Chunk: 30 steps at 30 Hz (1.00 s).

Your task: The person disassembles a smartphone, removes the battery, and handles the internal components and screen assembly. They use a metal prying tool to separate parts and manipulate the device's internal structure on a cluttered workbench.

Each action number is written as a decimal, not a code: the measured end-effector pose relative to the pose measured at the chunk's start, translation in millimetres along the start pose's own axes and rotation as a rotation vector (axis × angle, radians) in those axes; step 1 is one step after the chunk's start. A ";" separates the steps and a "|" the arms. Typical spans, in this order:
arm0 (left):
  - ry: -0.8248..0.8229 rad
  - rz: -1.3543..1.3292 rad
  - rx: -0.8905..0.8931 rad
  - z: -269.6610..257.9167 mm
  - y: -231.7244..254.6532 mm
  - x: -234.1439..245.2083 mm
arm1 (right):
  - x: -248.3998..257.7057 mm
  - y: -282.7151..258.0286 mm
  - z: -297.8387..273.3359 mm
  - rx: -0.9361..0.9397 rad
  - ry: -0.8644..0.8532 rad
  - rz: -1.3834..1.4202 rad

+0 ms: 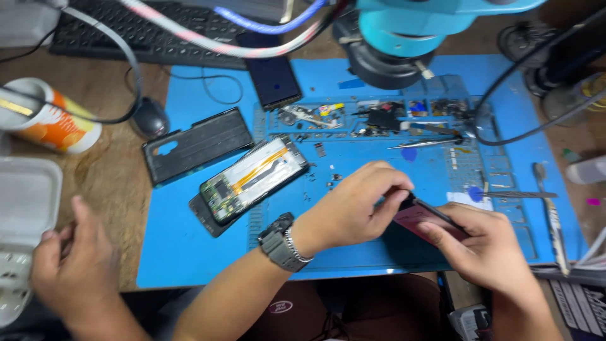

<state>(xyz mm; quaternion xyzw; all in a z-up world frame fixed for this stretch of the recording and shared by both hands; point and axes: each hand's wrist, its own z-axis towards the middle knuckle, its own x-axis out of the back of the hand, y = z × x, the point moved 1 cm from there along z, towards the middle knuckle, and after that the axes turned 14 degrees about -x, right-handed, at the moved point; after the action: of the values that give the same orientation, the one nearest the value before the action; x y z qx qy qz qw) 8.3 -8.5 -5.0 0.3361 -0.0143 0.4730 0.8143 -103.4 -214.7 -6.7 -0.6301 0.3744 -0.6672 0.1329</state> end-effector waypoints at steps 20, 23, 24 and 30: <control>-0.016 0.114 0.108 -1.1 2.2 -2.7 | -3.9 -0.1 -2.9 0.148 0.023 0.078; -0.074 0.222 0.014 -4.6 -5.0 -4.3 | -3.8 1.3 -1.8 0.105 -0.011 0.080; -0.076 0.222 0.010 -4.2 -4.1 -4.6 | -2.1 0.9 -1.5 0.106 -0.006 0.081; -0.103 0.072 0.193 3.9 5.1 4.9 | 0.0 5.4 -1.5 0.041 -0.060 0.151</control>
<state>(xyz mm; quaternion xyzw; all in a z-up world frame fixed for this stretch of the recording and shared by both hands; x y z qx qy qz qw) 8.2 -5.2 2.4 0.4362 -0.0226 0.4831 0.7588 -106.4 -217.9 -10.2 -0.6171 0.4029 -0.6434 0.2068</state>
